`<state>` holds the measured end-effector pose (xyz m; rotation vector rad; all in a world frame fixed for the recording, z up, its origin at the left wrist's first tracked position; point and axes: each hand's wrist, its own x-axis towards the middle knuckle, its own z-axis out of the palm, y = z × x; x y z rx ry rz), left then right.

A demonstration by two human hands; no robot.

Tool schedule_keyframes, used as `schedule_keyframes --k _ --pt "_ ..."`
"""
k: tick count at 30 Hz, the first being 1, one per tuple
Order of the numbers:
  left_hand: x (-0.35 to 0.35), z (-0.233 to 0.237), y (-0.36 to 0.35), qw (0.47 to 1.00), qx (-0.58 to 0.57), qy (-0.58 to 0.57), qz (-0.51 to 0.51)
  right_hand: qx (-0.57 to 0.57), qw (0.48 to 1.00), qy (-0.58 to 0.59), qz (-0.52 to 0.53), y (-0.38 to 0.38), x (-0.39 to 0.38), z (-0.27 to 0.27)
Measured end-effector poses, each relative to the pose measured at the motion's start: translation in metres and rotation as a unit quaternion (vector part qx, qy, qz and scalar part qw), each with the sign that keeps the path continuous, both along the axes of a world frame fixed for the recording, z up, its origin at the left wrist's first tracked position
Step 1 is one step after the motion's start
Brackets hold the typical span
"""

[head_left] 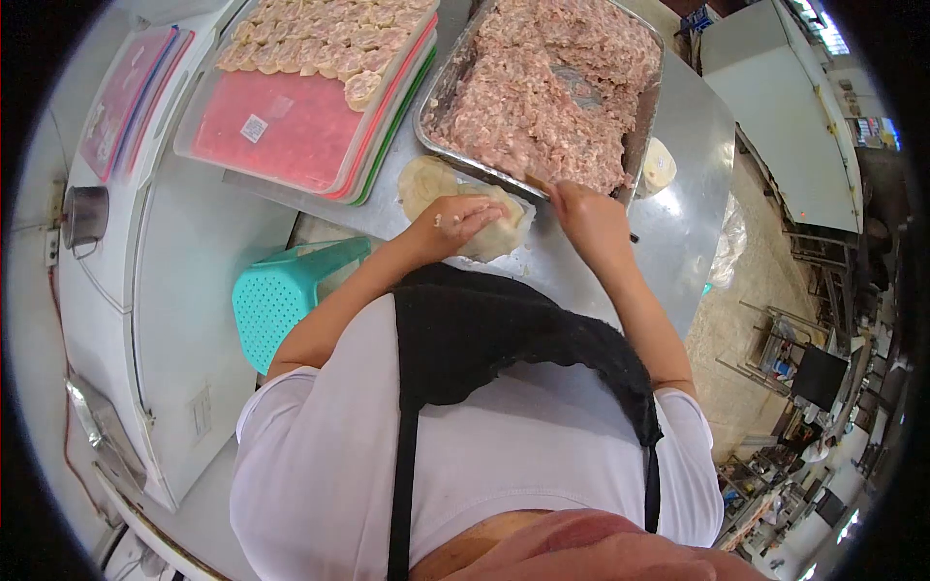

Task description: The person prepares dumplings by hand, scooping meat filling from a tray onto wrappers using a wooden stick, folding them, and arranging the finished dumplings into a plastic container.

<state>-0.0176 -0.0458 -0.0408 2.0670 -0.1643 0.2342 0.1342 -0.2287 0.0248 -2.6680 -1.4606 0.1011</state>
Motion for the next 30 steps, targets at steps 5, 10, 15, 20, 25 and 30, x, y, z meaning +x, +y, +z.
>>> schedule_keyframes --k 5,10,15,20,25,30 --pt "-0.004 0.013 0.014 1.000 -0.024 0.013 -0.014 -0.015 0.999 -0.030 0.038 0.054 0.000 0.001" --pt "-0.019 0.035 0.024 0.998 0.031 0.034 0.052 0.048 0.970 -0.162 0.178 0.098 0.036 0.033" --pt "-0.034 0.016 0.037 0.978 -0.115 0.143 0.100 -0.038 0.952 -0.183 0.244 0.139 0.016 0.019" --pt "-0.031 -0.006 0.042 0.851 -0.458 0.174 0.188 -0.025 0.975 -0.117 0.189 0.111 0.004 0.013" --pt "-0.018 0.005 0.038 0.752 -0.590 0.067 0.286 0.051 0.995 0.074 0.045 0.078 0.003 -0.016" --pt "0.002 0.015 0.044 0.716 -0.653 0.065 0.237 0.124 0.955 0.267 -0.026 0.061 0.026 -0.019"
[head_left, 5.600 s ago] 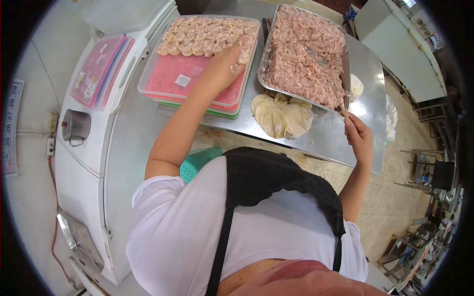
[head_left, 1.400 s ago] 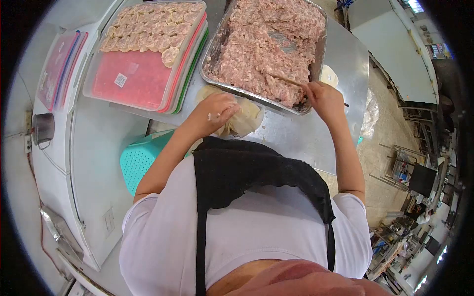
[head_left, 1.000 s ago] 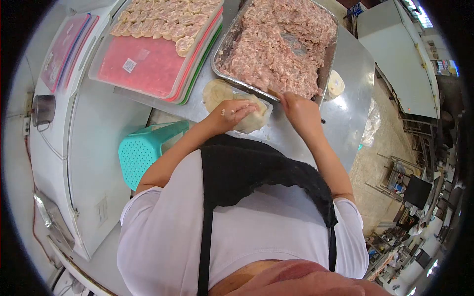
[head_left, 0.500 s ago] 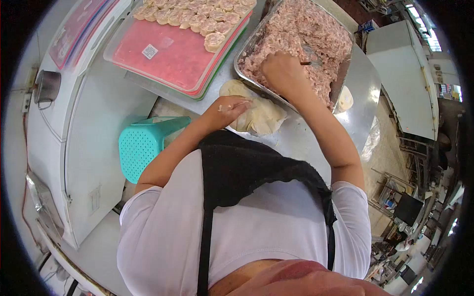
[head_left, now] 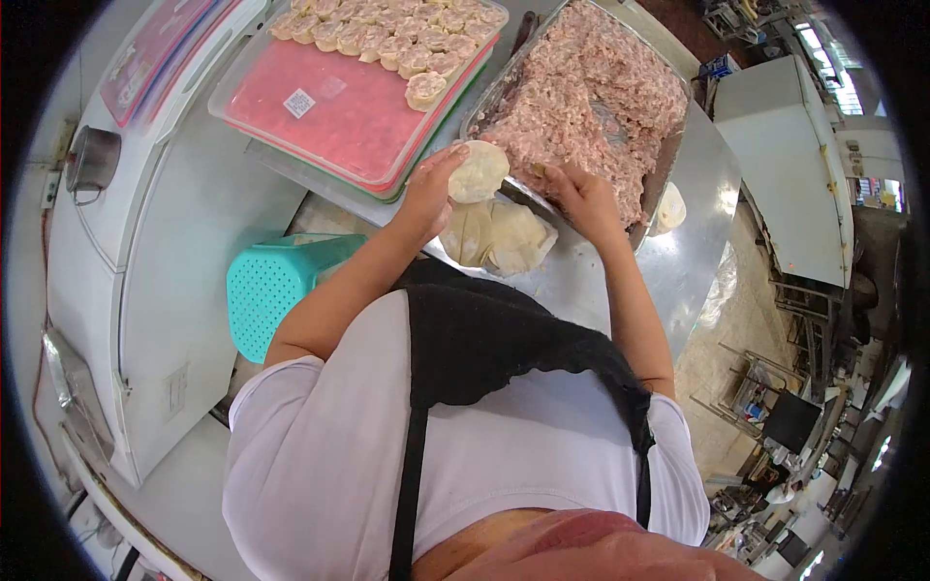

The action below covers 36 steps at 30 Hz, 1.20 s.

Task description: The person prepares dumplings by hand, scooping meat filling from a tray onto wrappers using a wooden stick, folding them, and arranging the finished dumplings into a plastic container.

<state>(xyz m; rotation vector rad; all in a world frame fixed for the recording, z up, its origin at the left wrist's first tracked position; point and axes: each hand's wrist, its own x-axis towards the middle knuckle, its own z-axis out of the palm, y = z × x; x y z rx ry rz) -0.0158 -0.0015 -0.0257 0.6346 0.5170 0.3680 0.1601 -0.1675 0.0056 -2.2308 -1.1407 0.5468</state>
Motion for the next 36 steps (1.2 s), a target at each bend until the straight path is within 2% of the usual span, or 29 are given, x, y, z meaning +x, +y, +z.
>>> schedule_keyframes --k 2,3,5,8,9,12,13,14,17,19,22,23,24,25,26,27,29,30,32,34,36 --pt "0.005 0.005 -0.003 1.000 -0.012 0.000 0.009 -0.016 0.986 -0.163 -0.023 -0.003 0.011 0.021" --pt "0.006 0.006 -0.004 0.999 -0.026 0.001 0.020 -0.015 0.986 -0.164 -0.023 -0.004 0.024 0.022" --pt "0.005 0.001 -0.008 0.998 -0.051 -0.012 0.022 -0.058 0.939 -0.340 -0.002 0.000 0.059 0.021" --pt "0.001 -0.007 -0.013 0.994 -0.095 -0.029 0.034 -0.048 0.916 -0.399 -0.005 0.008 0.097 0.002" --pt "-0.003 -0.006 -0.015 0.992 -0.114 -0.030 0.044 -0.084 0.919 -0.384 -0.005 0.014 0.097 0.002" --pt "-0.012 -0.003 -0.019 0.988 -0.141 -0.013 0.062 -0.078 0.928 -0.365 0.014 0.021 0.079 -0.009" --pt "-0.015 -0.003 -0.019 0.988 -0.140 -0.012 0.063 -0.017 0.930 -0.364 0.046 0.019 0.072 -0.011" --pt "-0.016 -0.005 -0.020 0.988 -0.139 -0.011 0.073 -0.015 0.930 -0.364 0.045 0.016 0.069 -0.011" --pt "-0.016 -0.010 -0.019 0.987 -0.136 -0.008 0.087 -0.077 0.942 -0.324 0.036 0.008 0.046 0.004" --pt "-0.012 -0.009 -0.019 0.987 -0.135 -0.007 0.091 0.005 0.965 -0.242 0.101 0.002 0.035 0.004" --pt "-0.002 0.001 -0.018 0.985 -0.121 -0.006 0.125 -0.013 0.978 -0.173 0.117 0.000 0.026 0.008" --pt "0.003 0.006 -0.017 0.983 -0.119 -0.019 0.140 -0.037 0.989 -0.108 0.095 -0.004 0.024 0.016" --pt "0.008 0.010 -0.016 0.980 -0.116 -0.032 0.156 -0.035 0.989 -0.108 0.094 -0.009 0.022 0.022" --pt "0.015 0.010 -0.014 0.981 -0.115 -0.033 0.155 -0.017 0.995 -0.084 0.046 -0.015 0.022 0.027" --pt "0.024 0.010 -0.010 0.983 -0.114 -0.057 0.134 0.000 0.998 -0.060 -0.004 -0.019 0.023 0.032" --pt "0.035 0.009 -0.009 0.984 -0.113 -0.081 0.112 0.000 0.998 -0.062 -0.007 -0.020 0.024 0.039" --pt "0.057 0.024 -0.014 0.984 -0.129 -0.077 0.099 0.037 0.998 0.008 -0.055 -0.023 0.024 0.050" --pt "0.068 0.032 -0.017 0.983 -0.144 -0.073 0.091 0.038 0.997 0.007 -0.061 -0.023 0.024 0.045" --pt "0.087 0.046 -0.024 0.980 -0.170 -0.079 0.065 0.164 0.985 -0.042 -0.035 -0.017 0.022 0.032" --pt "0.102 0.068 -0.033 0.969 -0.202 -0.099 0.105 0.158 0.985 -0.064 -0.031 -0.018 0.016 0.038" --pt "0.112 0.052 -0.027 0.962 -0.225 -0.129 0.083 0.091 0.979 -0.180 -0.011 -0.025 0.018 0.034"
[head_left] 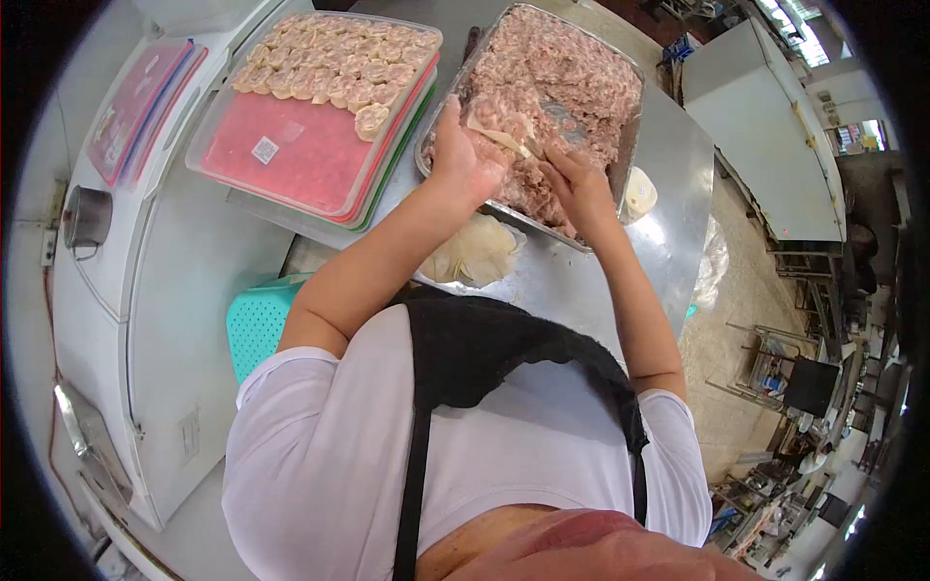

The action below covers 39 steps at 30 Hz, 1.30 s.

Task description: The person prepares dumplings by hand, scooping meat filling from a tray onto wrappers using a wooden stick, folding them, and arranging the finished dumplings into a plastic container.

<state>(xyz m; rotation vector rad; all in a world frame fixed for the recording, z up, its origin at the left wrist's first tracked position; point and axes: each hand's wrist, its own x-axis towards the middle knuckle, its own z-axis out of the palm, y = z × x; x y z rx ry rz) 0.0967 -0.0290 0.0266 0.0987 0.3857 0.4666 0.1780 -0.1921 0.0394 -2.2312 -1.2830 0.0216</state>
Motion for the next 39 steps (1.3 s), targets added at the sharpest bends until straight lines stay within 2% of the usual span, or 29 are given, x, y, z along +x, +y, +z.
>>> schedule_keyframes --k 2,4,5,6,8,10,12,13,15,16,17,20,24,27,28,30,31,33,34,35,36,38,39 --pt "0.000 -0.004 0.002 0.998 -0.049 -0.006 -0.027 -0.039 0.999 -0.026 -0.003 -0.013 0.001 0.025" --pt "0.004 -0.021 0.004 0.999 -0.049 -0.009 -0.023 -0.206 0.973 -0.100 -0.008 -0.027 -0.001 0.053" --pt "0.008 -0.030 0.005 0.999 -0.049 -0.015 -0.015 -0.230 0.964 -0.131 -0.033 -0.032 -0.006 0.066" --pt "0.007 -0.023 0.004 0.999 -0.049 -0.020 -0.008 -0.230 0.964 -0.130 -0.035 -0.034 -0.005 0.063" --pt "0.005 -0.009 0.001 0.998 -0.027 -0.010 -0.047 -0.112 0.983 -0.138 -0.039 -0.035 -0.007 0.049" --pt "0.007 0.005 -0.006 0.999 -0.011 -0.013 -0.050 -0.108 0.988 -0.104 -0.035 -0.034 -0.005 0.043" --pt "0.006 0.010 -0.010 0.998 -0.010 -0.025 -0.053 -0.143 0.981 -0.129 0.007 -0.039 0.011 0.046" --pt "0.006 0.007 -0.005 0.999 -0.028 0.000 -0.021 -0.141 0.978 -0.155 -0.006 -0.042 0.015 0.059" --pt "0.004 -0.005 0.011 0.997 -0.068 0.007 0.044 -0.134 0.982 -0.134 -0.012 -0.048 0.030 0.062" --pt "0.000 -0.009 0.017 0.997 -0.066 0.009 0.046 -0.129 0.985 -0.113 -0.021 -0.051 0.041 0.061" --pt "-0.005 -0.012 0.022 0.998 -0.042 0.003 0.047 -0.180 0.979 -0.094 -0.018 -0.048 0.057 0.048" --pt "-0.020 -0.010 0.021 0.998 -0.023 -0.006 0.061 -0.199 0.978 -0.063 0.002 -0.031 0.086 0.001" --pt "-0.038 -0.015 0.007 0.994 -0.002 0.053 0.092 -0.216 0.968 -0.101 0.078 -0.019 0.068 -0.019" --pt "-0.046 -0.026 -0.007 0.991 -0.002 0.092 0.101 -0.192 0.977 -0.004 0.093 -0.033 0.063 -0.015" --pt "-0.045 -0.029 -0.011 0.989 -0.003 0.103 0.102 -0.191 0.977 -0.004 0.097 -0.037 0.065 -0.015" --pt "-0.040 -0.032 -0.019 0.991 -0.016 0.093 0.096 -0.167 0.962 0.195 0.093 -0.043 0.067 -0.011" --pt "-0.035 -0.032 -0.024 0.993 -0.030 0.082 0.085 -0.168 0.962 0.194 0.098 -0.044 0.061 -0.001" --pt "-0.021 -0.032 -0.030 0.997 -0.027 0.050 0.058 -0.122 0.967 0.219 0.039 -0.045 0.048 0.018" --pt "-0.013 -0.030 -0.035 0.999 -0.022 0.018 0.024 -0.122 0.967 0.220 0.040 -0.046 0.048 0.010" --pt "-0.005 0.011 -0.053 0.996 -0.031 0.058 0.058 -0.054 0.981 0.164 0.088 -0.048 0.048 -0.006" --pt "-0.003 0.022 -0.054 0.996 -0.030 0.058 0.055 0.014 0.985 0.107 0.133 -0.049 0.045 -0.008" --pt "0.002 0.030 -0.057 0.995 0.028 0.088 0.042 -0.007 0.987 0.087 0.134 -0.061 0.054 0.002" --pt "0.003 0.029 -0.056 0.993 0.025 0.105 0.040 -0.068 0.993 -0.003 0.099 -0.068 0.053 0.026"
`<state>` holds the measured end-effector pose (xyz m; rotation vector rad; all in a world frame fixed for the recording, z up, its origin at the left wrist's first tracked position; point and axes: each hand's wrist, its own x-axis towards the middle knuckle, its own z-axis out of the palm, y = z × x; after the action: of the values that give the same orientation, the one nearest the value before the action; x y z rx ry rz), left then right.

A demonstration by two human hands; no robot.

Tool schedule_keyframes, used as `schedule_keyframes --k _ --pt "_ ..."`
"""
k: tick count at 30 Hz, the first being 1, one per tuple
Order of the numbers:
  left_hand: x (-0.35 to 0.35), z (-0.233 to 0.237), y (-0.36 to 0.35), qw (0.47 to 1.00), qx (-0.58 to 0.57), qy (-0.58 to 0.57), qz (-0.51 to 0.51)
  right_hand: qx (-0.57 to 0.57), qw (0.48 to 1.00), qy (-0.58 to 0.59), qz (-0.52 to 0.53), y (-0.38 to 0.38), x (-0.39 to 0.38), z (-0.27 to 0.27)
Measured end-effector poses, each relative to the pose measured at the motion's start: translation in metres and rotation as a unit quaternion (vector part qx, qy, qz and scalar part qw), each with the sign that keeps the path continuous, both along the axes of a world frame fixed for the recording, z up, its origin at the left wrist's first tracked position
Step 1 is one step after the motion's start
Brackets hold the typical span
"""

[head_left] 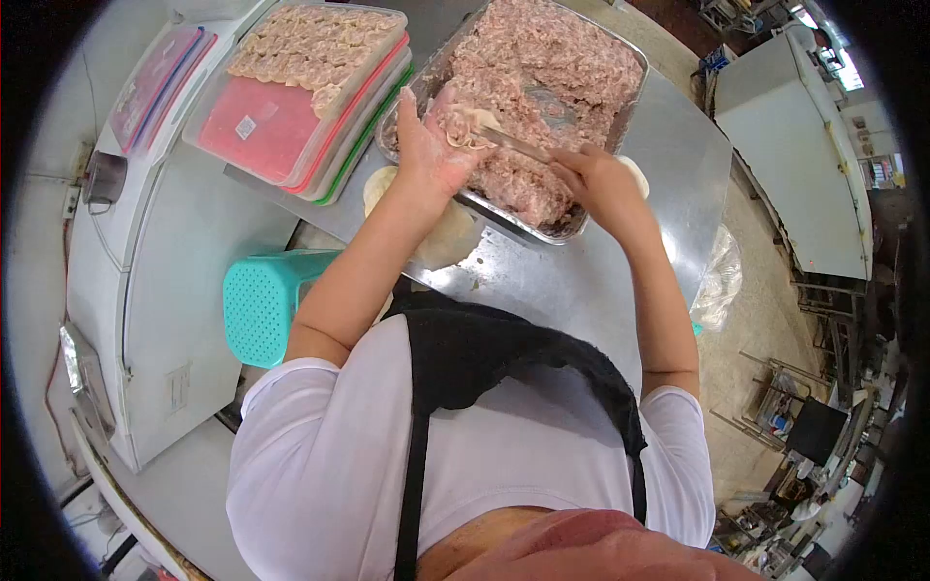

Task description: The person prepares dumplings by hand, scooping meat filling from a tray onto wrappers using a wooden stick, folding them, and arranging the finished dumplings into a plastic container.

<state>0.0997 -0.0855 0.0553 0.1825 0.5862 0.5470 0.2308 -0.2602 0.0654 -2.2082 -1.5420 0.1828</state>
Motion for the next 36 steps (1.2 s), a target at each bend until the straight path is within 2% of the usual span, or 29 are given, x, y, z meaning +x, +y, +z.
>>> schedule_keyframes --k 1,2,3,5,6,10,11,12,13,14,15,16,18,19,20,21,22,24,25,26,27,28,29,30,31,33,34,35,36 --pt "0.003 -0.006 0.002 1.000 0.002 0.000 0.001 -0.050 0.994 -0.096 -0.030 -0.006 -0.003 0.019" --pt "0.007 -0.014 0.004 1.000 0.024 0.000 -0.008 -0.032 0.991 -0.126 -0.043 -0.010 -0.010 0.029" --pt "0.009 -0.019 0.004 0.999 0.044 0.002 -0.019 -0.031 0.991 -0.124 -0.045 -0.008 -0.015 0.024" --pt "0.019 -0.003 -0.007 0.999 0.045 -0.006 -0.011 0.060 0.992 -0.114 -0.007 -0.007 -0.023 0.004" --pt "0.023 0.002 -0.012 0.999 0.044 -0.016 0.000 0.051 0.995 -0.080 -0.007 -0.004 -0.020 0.001" --pt "0.020 -0.006 0.004 0.999 -0.026 -0.028 0.025 0.066 0.998 -0.022 0.010 -0.023 0.011 0.026" --pt "0.015 -0.006 0.008 0.989 0.086 -0.092 -0.080 0.061 0.995 0.073 -0.026 -0.026 0.014 0.029" --pt "0.011 -0.003 0.009 0.952 0.195 -0.152 -0.183 0.053 0.983 0.168 -0.061 -0.030 0.016 0.031" --pt "0.008 0.000 0.006 0.951 0.196 -0.152 -0.183 0.044 0.960 0.260 -0.095 -0.034 0.017 0.033" --pt "0.005 0.004 0.003 0.903 0.375 -0.073 -0.198 0.045 0.960 0.260 -0.095 -0.037 0.017 0.034" --pt "0.004 0.010 0.002 0.817 0.539 0.009 -0.204 0.033 0.954 0.291 -0.062 -0.039 0.017 0.036" --pt "0.004 0.014 0.002 0.817 0.540 0.010 -0.203 0.019 0.947 0.321 -0.028 -0.040 0.015 0.038" --pt "0.004 0.022 0.004 0.571 0.809 0.071 -0.120 0.002 0.959 0.281 -0.019 -0.045 0.004 0.055" --pt "0.004 0.026 0.007 0.571 0.809 0.071 -0.120 -0.018 0.970 0.241 -0.014 -0.045 -0.001 0.060" --pt "0.003 0.028 0.013 0.556 0.803 0.044 -0.211 -0.018 0.970 0.241 -0.014 -0.042 -0.005 0.054" --pt "0.003 0.029 0.019 0.536 0.789 0.017 -0.301 0.046 0.976 0.214 0.017 -0.039 -0.008 0.042" --pt "0.004 0.024 0.025 0.536 0.789 0.016 -0.300 0.109 0.976 0.185 0.048 -0.038 -0.009 0.028" --pt "0.004 0.009 0.034 0.476 0.822 0.042 -0.309 0.099 0.975 0.189 0.056 -0.034 0.007 -0.003" --pt "0.003 0.005 0.032 0.476 0.823 0.040 -0.309 0.090 0.975 0.194 0.065 -0.033 0.011 -0.006" --pt "0.001 0.001 0.029 0.508 0.797 0.098 -0.312 0.090 0.975 0.193 0.065 -0.035 0.012 -0.006" --pt "-0.001 -0.005 0.027 0.538 0.767 0.156 -0.312 0.070 0.994 0.077 0.024 -0.035 0.012 -0.001" --pt "0.000 -0.021 0.031 0.539 0.768 0.157 -0.309 0.049 0.998 -0.040 -0.016 -0.034 0.011 0.002" --pt "0.004 -0.043 0.037 0.585 0.733 0.188 -0.291 0.051 0.998 -0.042 -0.013 -0.032 0.002 0.003" --pt "0.006 -0.054 0.043 0.630 0.694 0.217 -0.273 0.110 0.992 -0.052 -0.028 -0.029 -0.014 0.002" --pt "0.007 -0.048 0.043 0.631 0.693 0.218 -0.271 0.168 0.983 -0.061 -0.043 -0.027 -0.024 -0.001" --pt "0.007 -0.039 0.040 0.508 0.777 0.204 -0.311 0.135 0.987 -0.083 -0.015 -0.024 -0.021 -0.032" --pt "0.002 -0.043 0.037 0.508 0.777 0.201 -0.312 0.015 0.993 -0.100 -0.054 -0.027 -0.010 -0.046" --pt "-0.005 -0.050 0.035 0.523 0.785 0.210 -0.256 -0.104 0.984 -0.118 -0.089 -0.031 0.003 -0.049" --pt "-0.012 -0.052 0.034 0.534 0.791 0.218 -0.202 -0.156 0.977 -0.085 -0.119 -0.037 0.010 -0.043"
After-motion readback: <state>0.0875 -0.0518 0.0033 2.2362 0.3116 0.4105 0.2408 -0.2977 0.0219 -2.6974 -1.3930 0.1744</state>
